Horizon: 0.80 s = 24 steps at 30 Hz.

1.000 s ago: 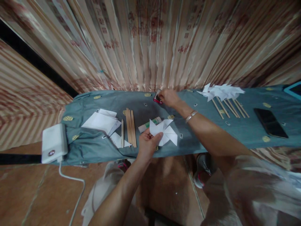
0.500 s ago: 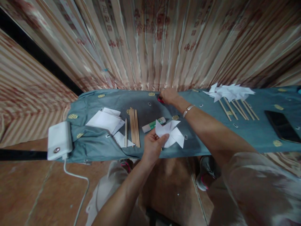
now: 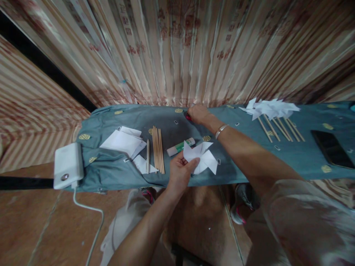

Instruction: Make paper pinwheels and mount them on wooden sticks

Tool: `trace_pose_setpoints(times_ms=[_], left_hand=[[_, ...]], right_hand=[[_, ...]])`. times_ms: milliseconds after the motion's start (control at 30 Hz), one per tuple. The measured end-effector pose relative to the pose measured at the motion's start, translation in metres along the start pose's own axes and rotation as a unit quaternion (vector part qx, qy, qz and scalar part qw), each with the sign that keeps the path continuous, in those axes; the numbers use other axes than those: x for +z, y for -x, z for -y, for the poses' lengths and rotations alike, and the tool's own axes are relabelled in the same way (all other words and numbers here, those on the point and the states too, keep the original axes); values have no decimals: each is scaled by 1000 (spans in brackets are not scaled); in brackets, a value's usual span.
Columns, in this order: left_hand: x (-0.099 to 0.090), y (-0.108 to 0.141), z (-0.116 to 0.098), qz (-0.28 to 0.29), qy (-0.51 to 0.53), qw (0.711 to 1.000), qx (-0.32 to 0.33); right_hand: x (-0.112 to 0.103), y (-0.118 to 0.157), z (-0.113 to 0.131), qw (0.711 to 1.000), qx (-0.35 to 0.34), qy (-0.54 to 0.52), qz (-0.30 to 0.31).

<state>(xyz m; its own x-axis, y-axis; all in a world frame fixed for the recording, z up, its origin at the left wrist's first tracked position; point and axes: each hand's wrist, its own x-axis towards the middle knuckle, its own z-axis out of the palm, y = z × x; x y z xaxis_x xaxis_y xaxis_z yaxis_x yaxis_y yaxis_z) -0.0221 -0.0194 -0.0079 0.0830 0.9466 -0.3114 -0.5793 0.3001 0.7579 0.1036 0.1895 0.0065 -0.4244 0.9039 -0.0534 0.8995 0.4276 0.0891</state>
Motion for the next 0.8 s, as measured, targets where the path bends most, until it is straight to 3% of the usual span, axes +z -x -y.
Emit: trace_pose_setpoints(times_ms=[400,800], left_hand=[[0,-1,0,-7,-5,1000,-5],[1,1,-1,4,-12,1000,4]], right_hand=[[7,-1,-12,998,65,3,-14],[7,1,-16,993,97,-62,-33]])
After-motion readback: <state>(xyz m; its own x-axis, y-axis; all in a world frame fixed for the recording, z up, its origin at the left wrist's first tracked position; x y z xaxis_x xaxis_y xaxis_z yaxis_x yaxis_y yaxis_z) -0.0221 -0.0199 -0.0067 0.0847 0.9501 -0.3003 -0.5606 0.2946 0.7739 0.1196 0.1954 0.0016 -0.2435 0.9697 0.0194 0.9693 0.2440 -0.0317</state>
